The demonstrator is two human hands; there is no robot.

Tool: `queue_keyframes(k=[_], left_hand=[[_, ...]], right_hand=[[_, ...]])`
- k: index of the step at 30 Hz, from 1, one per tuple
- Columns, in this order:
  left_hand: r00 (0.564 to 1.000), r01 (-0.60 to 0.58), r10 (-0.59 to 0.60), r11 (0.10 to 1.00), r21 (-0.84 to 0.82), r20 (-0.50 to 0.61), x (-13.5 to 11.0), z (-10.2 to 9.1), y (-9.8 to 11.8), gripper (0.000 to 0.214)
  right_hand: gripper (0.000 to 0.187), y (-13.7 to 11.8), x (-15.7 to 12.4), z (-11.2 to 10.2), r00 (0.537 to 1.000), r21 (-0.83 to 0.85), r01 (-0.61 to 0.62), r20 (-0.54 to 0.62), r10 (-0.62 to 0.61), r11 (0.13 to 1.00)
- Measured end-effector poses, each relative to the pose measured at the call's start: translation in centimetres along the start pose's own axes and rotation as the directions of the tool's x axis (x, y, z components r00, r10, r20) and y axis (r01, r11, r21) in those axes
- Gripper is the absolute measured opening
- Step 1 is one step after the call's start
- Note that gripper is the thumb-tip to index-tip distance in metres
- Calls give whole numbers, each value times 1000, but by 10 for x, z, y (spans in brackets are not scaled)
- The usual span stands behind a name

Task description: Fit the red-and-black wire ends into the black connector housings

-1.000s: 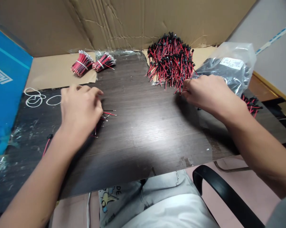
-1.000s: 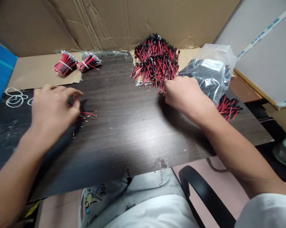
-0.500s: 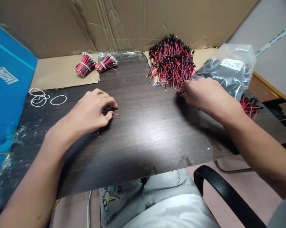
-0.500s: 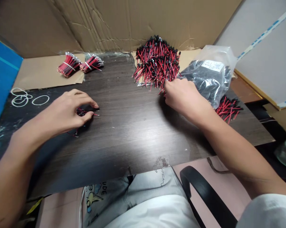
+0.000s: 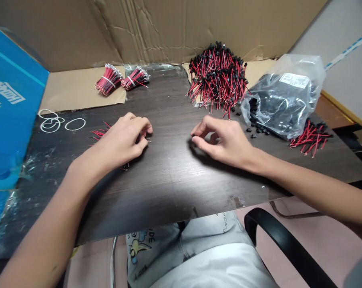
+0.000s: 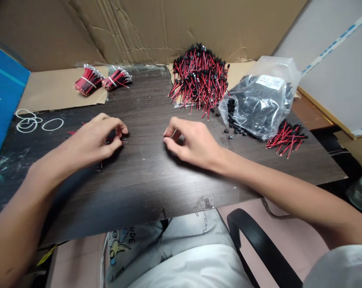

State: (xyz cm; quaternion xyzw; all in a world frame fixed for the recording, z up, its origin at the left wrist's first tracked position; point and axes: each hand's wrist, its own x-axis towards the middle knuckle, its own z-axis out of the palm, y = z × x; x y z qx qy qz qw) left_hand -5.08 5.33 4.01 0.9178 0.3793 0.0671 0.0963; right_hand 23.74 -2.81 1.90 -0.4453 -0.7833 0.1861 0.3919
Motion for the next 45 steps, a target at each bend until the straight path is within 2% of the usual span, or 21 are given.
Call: queue_keyframes(k=[3,8,11,16,19,22,24,28,31,33,38,42,45], left_hand=[[999,-8,8,1000,2,-51,0,-2,5,18],[997,-18,26,994,104,-73,0,-1,6,18],[998,-23,32,987,156,-55,2,4,0,20],[997,-50,58,989,136,-55,4,6,-4,22],[983,-67,86,990,123,-160,3,5,3,21],[935,-90,113,992,83,-336,0,5,13,18],[911,-108,107,994,21,-397,-1,7,21,15],[936,-136,73,977,-162,-344,-1,16,35,14],[933,-183,107,963,-198,-343,1,24,45,14],[933,-207,128,955,-212,-336,2,28,50,13],[929,-236,128,927,-291,-348,2,32,60,13],[940,-217,87,898,-383,-330,2,35,65,9],[946,-199,44,860,-470,-320,2,37,66,4]], right_hand=[[15,5,-4,16,1000,124,6,15,-8,992],[27,14,-4,18,999,273,-52,1,53,961],[34,15,-5,18,999,306,-35,-9,39,951],[37,15,-7,19,1000,272,-12,-22,18,962],[31,16,-6,18,1000,264,-6,1,6,964],[26,16,-5,17,999,260,34,-1,-35,965],[26,15,-4,16,999,269,31,-3,-32,963],[36,12,-4,16,991,424,-132,69,113,896],[41,9,-3,17,970,530,-242,154,188,813],[39,9,-3,18,963,548,-268,173,205,793],[35,10,-3,18,976,509,-217,129,175,833],[32,10,-4,18,994,424,-113,57,98,898],[33,11,-4,19,997,375,-81,45,68,924]])
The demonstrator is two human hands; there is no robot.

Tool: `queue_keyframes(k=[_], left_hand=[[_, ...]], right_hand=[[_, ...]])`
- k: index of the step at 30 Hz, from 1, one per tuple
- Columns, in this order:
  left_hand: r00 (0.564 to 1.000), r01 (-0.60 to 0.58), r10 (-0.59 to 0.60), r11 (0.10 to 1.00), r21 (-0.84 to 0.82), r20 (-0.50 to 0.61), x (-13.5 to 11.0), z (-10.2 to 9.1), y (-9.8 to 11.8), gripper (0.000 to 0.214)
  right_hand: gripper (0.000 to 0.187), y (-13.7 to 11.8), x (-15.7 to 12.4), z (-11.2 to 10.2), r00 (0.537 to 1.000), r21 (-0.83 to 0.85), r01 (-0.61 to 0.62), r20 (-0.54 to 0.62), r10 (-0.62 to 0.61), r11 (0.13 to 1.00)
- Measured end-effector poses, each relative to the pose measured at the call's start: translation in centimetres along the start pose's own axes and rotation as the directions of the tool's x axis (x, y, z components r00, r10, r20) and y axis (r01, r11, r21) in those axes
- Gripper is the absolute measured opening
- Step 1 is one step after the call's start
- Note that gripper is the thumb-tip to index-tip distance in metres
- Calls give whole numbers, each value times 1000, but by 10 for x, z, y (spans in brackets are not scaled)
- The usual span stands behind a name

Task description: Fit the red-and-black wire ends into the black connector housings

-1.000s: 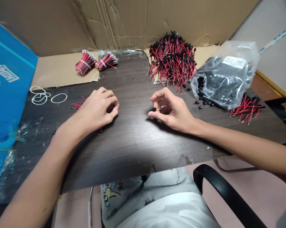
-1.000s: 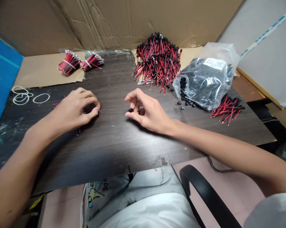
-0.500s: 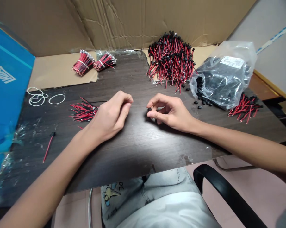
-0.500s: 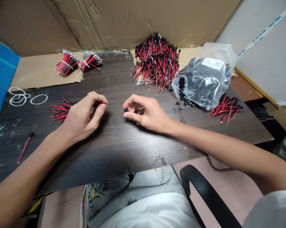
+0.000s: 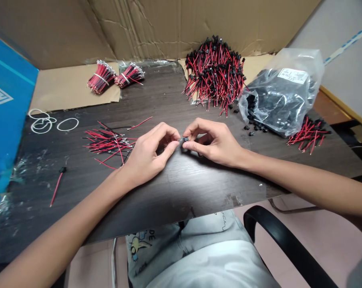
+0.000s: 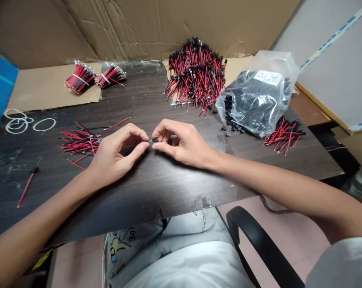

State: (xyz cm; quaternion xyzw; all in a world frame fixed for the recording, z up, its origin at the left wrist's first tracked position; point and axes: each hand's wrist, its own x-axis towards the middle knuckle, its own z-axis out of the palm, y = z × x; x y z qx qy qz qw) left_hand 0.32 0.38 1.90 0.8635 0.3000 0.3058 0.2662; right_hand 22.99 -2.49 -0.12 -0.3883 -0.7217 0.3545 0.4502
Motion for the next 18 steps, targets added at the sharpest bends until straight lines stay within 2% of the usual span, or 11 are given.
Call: queue_keyframes(k=[4,9,18], left_hand=[[998,56,-56,997,-55,1,-1,2,0,5],[998,61,-62,996,-71,-10,-2,2,0,4],[997,60,-63,996,-70,-41,-1,3,0,5]], right_hand=[[35,0,1,-1,1000,-22,-1,11,1,1000],[32,0,1,-1,1000,15,0,31,0,1000],[32,2,-1,-2,1000,-18,-1,30,1,1000]])
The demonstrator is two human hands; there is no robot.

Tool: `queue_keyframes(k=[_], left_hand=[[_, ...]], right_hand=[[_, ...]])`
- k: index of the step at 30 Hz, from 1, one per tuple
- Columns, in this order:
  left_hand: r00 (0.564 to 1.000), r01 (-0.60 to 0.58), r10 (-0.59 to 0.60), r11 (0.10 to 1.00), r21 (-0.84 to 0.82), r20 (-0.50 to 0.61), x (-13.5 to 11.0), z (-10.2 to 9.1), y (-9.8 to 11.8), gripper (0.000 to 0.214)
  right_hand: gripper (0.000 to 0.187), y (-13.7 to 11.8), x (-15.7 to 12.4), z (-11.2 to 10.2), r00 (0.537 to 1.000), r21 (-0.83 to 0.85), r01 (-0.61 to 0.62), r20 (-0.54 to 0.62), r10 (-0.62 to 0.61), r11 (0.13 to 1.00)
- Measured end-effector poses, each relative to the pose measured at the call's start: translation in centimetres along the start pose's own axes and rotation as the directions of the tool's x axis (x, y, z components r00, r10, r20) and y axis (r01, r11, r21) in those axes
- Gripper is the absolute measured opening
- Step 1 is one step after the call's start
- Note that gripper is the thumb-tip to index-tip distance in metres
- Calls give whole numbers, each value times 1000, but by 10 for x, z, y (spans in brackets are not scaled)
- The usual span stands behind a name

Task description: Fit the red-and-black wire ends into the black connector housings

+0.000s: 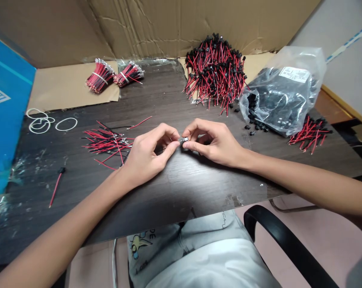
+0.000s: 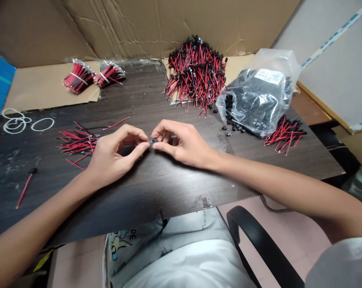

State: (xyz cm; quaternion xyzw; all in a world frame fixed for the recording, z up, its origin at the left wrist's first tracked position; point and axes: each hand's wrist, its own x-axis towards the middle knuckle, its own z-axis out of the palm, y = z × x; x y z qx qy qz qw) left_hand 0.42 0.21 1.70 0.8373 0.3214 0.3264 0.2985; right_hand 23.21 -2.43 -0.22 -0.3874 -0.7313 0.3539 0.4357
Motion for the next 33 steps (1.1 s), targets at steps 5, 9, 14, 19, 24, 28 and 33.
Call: queue_keyframes(k=[5,9,14,19,24,28,33], left_hand=[[999,45,-45,999,-6,-5,0,0,0,9],[997,71,-72,997,-18,-9,0,0,0,12],[999,52,-52,999,-12,-17,0,1,0,11],[1000,-12,12,1000,-15,-7,-1,2,2,7],[1000,-9,9,1000,-3,17,-1,3,1,7],[999,-3,3,1000,-12,50,-1,3,3,6],[998,-24,26,999,-25,64,0,3,5,4]], right_hand=[[32,-1,0,-1,1000,-25,-6,0,6,1000],[36,-3,1,0,1000,-60,-7,5,7,998],[42,-2,2,2,1000,-114,23,-15,-25,993],[42,2,1,3,989,-251,136,-25,-147,958],[39,3,0,2,978,-338,206,35,-206,918],[36,3,0,1,959,-336,284,96,-267,898],[29,0,0,1,944,-297,329,110,-311,896]])
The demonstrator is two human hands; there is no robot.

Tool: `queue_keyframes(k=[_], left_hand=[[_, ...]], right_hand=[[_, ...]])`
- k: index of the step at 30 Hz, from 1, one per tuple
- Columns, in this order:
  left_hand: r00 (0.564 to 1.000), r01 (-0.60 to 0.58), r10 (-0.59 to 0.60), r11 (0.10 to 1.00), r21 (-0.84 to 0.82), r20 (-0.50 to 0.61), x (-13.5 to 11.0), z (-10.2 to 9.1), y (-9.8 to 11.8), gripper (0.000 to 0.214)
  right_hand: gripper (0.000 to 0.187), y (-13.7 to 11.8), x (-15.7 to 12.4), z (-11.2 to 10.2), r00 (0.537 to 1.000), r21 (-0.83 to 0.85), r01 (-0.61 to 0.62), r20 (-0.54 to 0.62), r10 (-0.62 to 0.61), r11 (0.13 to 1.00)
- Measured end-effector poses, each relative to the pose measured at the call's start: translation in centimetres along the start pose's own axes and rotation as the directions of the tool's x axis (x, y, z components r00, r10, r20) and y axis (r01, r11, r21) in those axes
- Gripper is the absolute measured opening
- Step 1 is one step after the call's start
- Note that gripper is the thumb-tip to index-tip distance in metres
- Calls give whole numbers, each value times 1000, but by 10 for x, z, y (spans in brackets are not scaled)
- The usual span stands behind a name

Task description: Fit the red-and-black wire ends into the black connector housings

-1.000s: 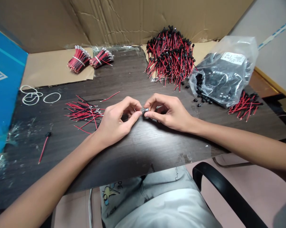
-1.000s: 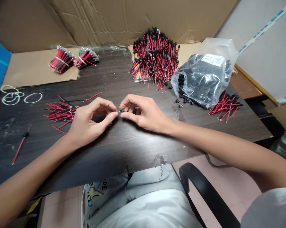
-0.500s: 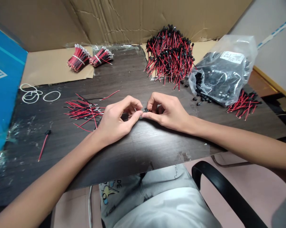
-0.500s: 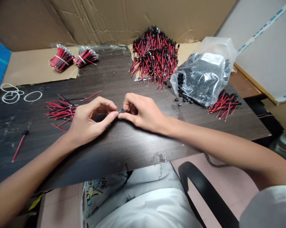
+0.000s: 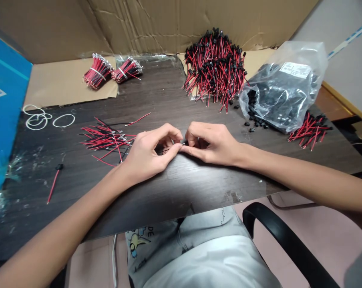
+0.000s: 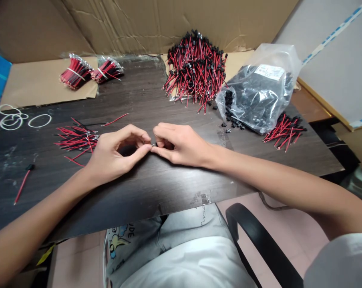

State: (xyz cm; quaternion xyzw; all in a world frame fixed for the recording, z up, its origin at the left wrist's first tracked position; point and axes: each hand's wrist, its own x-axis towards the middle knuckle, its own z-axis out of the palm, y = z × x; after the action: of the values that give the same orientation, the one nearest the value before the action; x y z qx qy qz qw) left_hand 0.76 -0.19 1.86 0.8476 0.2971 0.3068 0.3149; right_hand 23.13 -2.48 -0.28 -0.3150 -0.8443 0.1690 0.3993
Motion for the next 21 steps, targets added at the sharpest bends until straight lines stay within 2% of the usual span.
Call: queue_keyframes(k=[3,6,10,15,21], left_hand=[[1000,-2,1,1000,-23,-23,0,0,-1,6],[997,10,-14,998,-56,-73,0,0,-3,11],[996,-11,5,997,-70,-90,0,1,-4,13],[996,-26,21,998,-62,-83,-1,2,-4,13],[996,-19,14,998,-54,-84,-1,3,-6,13]], right_hand=[[18,-1,1,-1,999,28,-31,-16,31,999],[26,0,2,-2,998,68,-33,-50,36,997],[41,2,3,-1,990,176,-92,-89,109,980],[45,2,3,-1,985,284,-148,-42,167,947],[49,-1,2,-1,950,404,-298,40,309,865]])
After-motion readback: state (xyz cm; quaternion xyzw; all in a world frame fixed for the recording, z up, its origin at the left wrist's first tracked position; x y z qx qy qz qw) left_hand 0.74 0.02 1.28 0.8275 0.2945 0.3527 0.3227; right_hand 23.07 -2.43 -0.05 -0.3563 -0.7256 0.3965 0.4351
